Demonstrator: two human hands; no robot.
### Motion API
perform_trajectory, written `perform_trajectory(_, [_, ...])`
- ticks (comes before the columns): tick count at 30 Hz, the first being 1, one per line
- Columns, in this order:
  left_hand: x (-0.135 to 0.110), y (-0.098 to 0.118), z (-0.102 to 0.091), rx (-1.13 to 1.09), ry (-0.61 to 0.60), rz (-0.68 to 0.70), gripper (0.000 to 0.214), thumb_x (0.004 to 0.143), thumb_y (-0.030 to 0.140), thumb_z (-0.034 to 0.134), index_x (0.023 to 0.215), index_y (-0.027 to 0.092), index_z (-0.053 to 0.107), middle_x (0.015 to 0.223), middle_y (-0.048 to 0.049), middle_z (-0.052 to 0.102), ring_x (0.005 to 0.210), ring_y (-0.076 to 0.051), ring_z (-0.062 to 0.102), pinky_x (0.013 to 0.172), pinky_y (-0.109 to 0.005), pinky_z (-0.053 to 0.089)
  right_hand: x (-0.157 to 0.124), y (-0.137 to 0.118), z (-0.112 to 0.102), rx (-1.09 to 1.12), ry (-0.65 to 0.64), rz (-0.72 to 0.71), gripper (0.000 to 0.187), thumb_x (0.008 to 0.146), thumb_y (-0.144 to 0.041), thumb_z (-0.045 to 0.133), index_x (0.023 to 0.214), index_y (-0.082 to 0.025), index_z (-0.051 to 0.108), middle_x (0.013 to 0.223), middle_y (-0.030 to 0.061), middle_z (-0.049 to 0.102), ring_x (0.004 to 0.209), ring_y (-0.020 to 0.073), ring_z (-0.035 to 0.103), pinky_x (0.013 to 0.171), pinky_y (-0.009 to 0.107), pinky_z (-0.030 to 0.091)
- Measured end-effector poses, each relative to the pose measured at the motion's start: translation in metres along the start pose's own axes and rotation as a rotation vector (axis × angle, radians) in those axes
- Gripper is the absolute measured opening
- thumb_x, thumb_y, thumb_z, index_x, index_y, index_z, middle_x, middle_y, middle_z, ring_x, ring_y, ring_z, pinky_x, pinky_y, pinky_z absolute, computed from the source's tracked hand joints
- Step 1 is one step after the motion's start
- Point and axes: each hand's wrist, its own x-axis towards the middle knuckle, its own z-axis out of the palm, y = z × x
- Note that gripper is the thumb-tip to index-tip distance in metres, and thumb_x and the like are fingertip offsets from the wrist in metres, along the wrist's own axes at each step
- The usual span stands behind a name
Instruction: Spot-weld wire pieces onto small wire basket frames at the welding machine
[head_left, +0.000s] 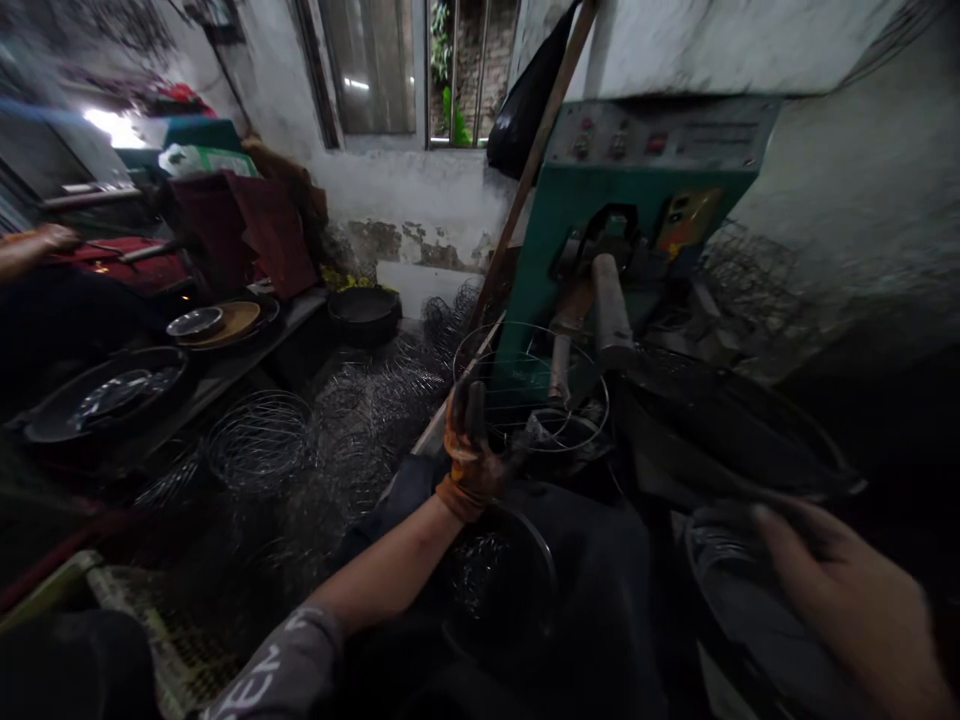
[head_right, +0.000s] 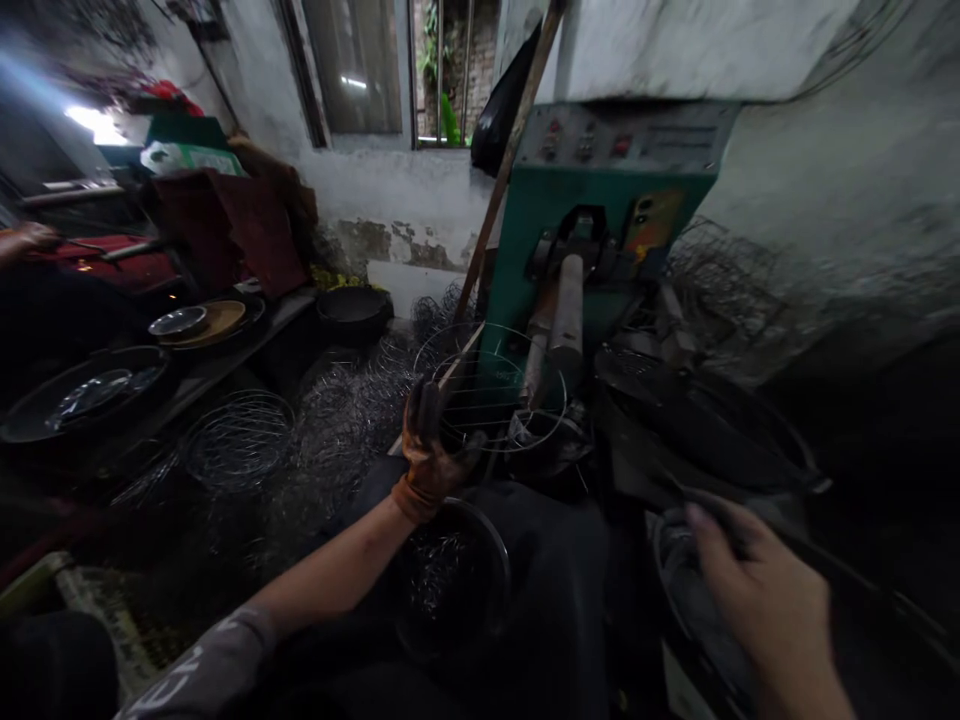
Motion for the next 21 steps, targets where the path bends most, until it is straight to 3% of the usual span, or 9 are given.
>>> perform_trajectory(4, [0.018,-0.006,-0.004,0.0,0.054,0.043,0.092,0.087,0.048,0.074,0.162,0.018,0.03,0.156,-0.021,0.047,0.15,-0.035,0.041,0.123,-0.053,0.04,-0.007,-0.027,0.011,0.132,-0.112,0.004,0.032,0.085,-0.057,0.056,0.094,-0.031,0.072,0.09,0.0093,0.08,0.085,0.0379,0.077,0.074,0.047,0.063])
perform_trajectory(8, [0.036,-0.012,-0.032,-0.024,0.095,0.157,0.083,0.086,0.04,0.075,0.157,0.016,0.038,0.147,-0.0191,0.057,0.141,-0.033,0.051,0.118,-0.049,0.044,-0.009,-0.036,0.035,0.187,-0.293,-0.08,0.036,0.084,-0.055,0.05,0.092,-0.028,0.073,0.085,0.0074,0.08,0.077,0.0349,0.078,0.071,0.044,0.064])
perform_trajectory(13, [0.051,0.0,-0.079,-0.037,0.01,0.25,0.082,0.081,0.04,0.08,0.152,0.02,0.046,0.137,-0.0142,0.063,0.128,-0.031,0.06,0.11,-0.045,0.05,-0.016,-0.034,0.068,0.163,-0.517,-0.153,0.038,0.095,-0.046,0.044,0.101,-0.028,0.078,0.098,0.0062,0.082,0.088,0.0314,0.079,0.075,0.039,0.064])
perform_trajectory(16, [0.058,0.013,-0.087,-0.017,-0.066,0.319,0.081,0.079,0.043,0.08,0.151,0.023,0.049,0.132,-0.0133,0.065,0.123,-0.032,0.061,0.109,-0.045,0.049,-0.015,-0.037,0.085,0.065,-0.596,-0.189,0.038,0.095,-0.038,0.042,0.094,-0.025,0.077,0.093,0.0094,0.081,0.086,0.0322,0.078,0.073,0.04,0.062])
perform_trajectory(21, [0.086,0.014,-0.085,0.188,-0.186,0.156,0.072,0.076,0.052,0.079,0.14,0.023,0.063,0.117,-0.0119,0.068,0.107,-0.033,0.065,0.099,-0.046,0.052,-0.015,-0.043,0.099,-0.061,-0.638,-0.197,0.037,0.098,-0.038,0.043,0.101,-0.027,0.078,0.091,0.0071,0.081,0.084,0.0309,0.078,0.07,0.038,0.058])
